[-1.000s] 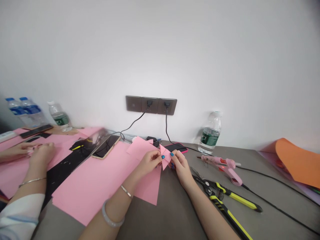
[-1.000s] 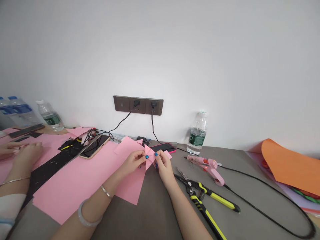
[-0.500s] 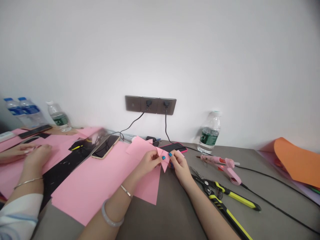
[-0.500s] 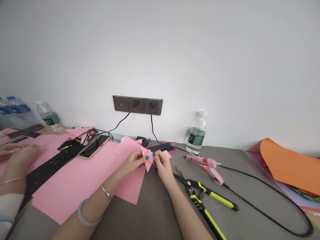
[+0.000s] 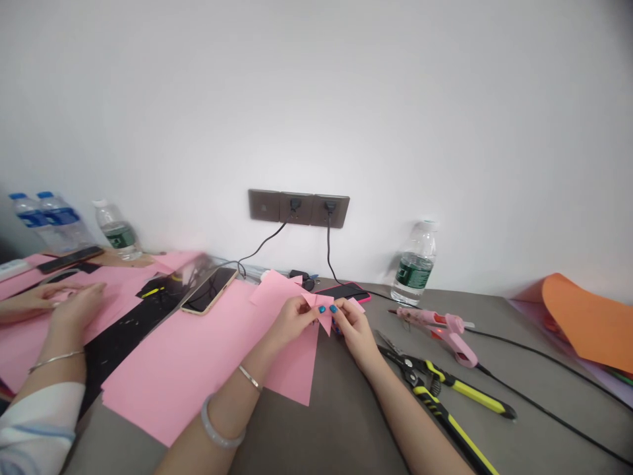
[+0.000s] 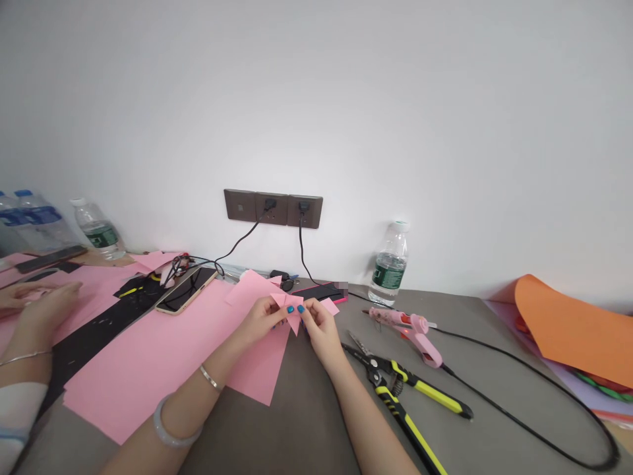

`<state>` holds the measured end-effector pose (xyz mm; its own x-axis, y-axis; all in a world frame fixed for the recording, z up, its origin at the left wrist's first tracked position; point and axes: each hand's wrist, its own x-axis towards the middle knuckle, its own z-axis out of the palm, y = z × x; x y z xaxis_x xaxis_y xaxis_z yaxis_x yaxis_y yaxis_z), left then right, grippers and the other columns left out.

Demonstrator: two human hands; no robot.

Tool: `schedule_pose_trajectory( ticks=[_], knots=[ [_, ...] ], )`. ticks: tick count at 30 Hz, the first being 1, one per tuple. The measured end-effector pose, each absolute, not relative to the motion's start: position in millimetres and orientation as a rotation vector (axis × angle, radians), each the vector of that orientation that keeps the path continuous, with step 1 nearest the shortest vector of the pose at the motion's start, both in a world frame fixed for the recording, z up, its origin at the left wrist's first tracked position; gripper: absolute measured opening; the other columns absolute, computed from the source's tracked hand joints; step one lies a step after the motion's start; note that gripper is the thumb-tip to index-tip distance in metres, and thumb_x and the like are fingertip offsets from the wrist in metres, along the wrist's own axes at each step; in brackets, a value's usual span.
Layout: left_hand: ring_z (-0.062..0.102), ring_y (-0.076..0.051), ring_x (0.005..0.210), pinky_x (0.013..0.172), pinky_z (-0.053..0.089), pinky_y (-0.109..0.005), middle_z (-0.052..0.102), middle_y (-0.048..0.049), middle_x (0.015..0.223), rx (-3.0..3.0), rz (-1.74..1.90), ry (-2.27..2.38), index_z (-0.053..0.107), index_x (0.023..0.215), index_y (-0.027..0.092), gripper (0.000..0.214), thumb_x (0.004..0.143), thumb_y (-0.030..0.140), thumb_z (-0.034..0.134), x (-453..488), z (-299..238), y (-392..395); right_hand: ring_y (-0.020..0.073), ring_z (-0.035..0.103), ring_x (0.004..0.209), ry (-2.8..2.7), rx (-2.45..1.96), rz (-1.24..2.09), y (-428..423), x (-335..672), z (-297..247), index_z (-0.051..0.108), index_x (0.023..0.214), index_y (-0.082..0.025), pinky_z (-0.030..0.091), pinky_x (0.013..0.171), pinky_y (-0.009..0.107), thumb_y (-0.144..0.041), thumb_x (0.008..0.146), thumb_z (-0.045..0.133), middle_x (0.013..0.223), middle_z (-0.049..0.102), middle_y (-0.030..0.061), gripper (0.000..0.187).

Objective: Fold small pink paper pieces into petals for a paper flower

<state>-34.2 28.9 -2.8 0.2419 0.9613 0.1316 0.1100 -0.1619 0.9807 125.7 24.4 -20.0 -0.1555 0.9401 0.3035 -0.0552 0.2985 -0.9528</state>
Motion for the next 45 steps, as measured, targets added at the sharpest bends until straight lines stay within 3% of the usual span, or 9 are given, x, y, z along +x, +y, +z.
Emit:
schedule_pose_trajectory(
  ticks=[8, 14, 20, 26, 28, 31, 35, 39, 45],
  knots=[
    [0.047, -0.011, 0.050, 0.051, 0.034, -0.025, 0.055, -0.0011, 0.056, 1.518, 0.816, 1.075, 0.059, 0.061, 0.014, 0.039, 0.078, 0.048, 0.064, -36, -7, 27, 0.0151, 0.038, 0.059, -1.494, -0.892, 1.009, 24, 127, -13, 0.044, 0.066, -0.022, 0.034, 0.056, 0.026, -0.059, 0.087, 0.053, 0.063, 0.040, -0.0030, 0.043],
    [0.047, -0.011, 0.053, 0.049, 0.032, -0.024, 0.055, -0.0004, 0.058, 1.584, 0.879, 1.040, 0.060, 0.066, 0.014, 0.039, 0.081, 0.050, 0.062, -37, -6, 26, 0.0159, 0.039, 0.058, -1.479, -0.912, 1.004, 22, 127, -10, 0.044, 0.064, -0.022, 0.037, 0.058, 0.027, -0.059, 0.089, 0.048, 0.062, 0.041, -0.0023, 0.045],
    [0.049, -0.011, 0.053, 0.052, 0.037, -0.023, 0.058, 0.0005, 0.060, 1.562, 0.714, 0.964, 0.065, 0.078, 0.014, 0.031, 0.080, 0.045, 0.065, -42, 6, 21, 0.0150, 0.040, 0.057, -1.557, -0.850, 1.054, 22, 127, -10, 0.042, 0.062, -0.022, 0.035, 0.056, 0.027, -0.061, 0.086, 0.052, 0.061, 0.041, -0.0026, 0.047],
    [0.050, -0.012, 0.055, 0.050, 0.036, -0.023, 0.066, -0.0053, 0.067, 1.577, 0.887, 1.026, 0.067, 0.070, 0.012, 0.039, 0.080, 0.049, 0.064, -39, 6, 23, 0.0170, 0.045, 0.061, -1.500, -0.843, 1.075, 21, 126, -7, 0.046, 0.065, -0.022, 0.039, 0.061, 0.029, -0.060, 0.091, 0.043, 0.063, 0.048, -0.0007, 0.047],
    [0.050, -0.011, 0.054, 0.049, 0.035, -0.022, 0.067, -0.0060, 0.068, 1.542, 0.947, 1.053, 0.067, 0.069, 0.012, 0.041, 0.080, 0.052, 0.063, -38, 4, 25, 0.0173, 0.047, 0.062, -1.491, -0.843, 1.081, 21, 127, -8, 0.048, 0.069, -0.022, 0.039, 0.061, 0.029, -0.059, 0.090, 0.047, 0.066, 0.051, -0.0002, 0.043],
    [0.050, -0.011, 0.052, 0.049, 0.036, -0.023, 0.066, -0.0056, 0.065, 1.508, 0.921, 1.074, 0.066, 0.068, 0.012, 0.043, 0.078, 0.053, 0.064, -39, 1, 28, 0.0160, 0.045, 0.057, -1.487, -0.867, 1.106, 22, 127, -10, 0.049, 0.072, -0.023, 0.035, 0.055, 0.027, -0.057, 0.085, 0.057, 0.064, 0.051, -0.0014, 0.037],
    [0.052, -0.013, 0.055, 0.053, 0.037, -0.024, 0.064, -0.0044, 0.064, 1.554, 0.814, 1.054, 0.062, 0.060, 0.013, 0.042, 0.077, 0.052, 0.064, -44, 2, 27, 0.0151, 0.043, 0.055, -1.521, -0.878, 1.087, 24, 129, -15, 0.045, 0.069, -0.023, 0.034, 0.054, 0.027, -0.057, 0.087, 0.055, 0.060, 0.049, -0.0023, 0.039],
    [0.049, -0.013, 0.056, 0.055, 0.036, -0.025, 0.052, 0.0011, 0.058, 1.564, 0.753, 1.027, 0.054, 0.057, 0.015, 0.042, 0.074, 0.052, 0.066, -49, 9, 24, 0.0145, 0.038, 0.056, -1.578, -0.919, 0.982, 26, 131, -19, 0.043, 0.068, -0.023, 0.031, 0.053, 0.027, -0.055, 0.089, 0.053, 0.061, 0.040, -0.0039, 0.040],
    [0.036, -0.010, 0.057, 0.054, 0.027, -0.023, 0.041, 0.0040, 0.061, 1.584, 1.005, 1.020, 0.049, 0.062, 0.016, 0.045, 0.078, 0.056, 0.062, -47, 5, 29, 0.0142, 0.034, 0.059, -1.724, -0.908, 0.940, 22, 129, -18, 0.044, 0.070, -0.022, 0.029, 0.055, 0.027, -0.045, 0.093, 0.050, 0.063, 0.037, -0.0041, 0.033]
  ],
)
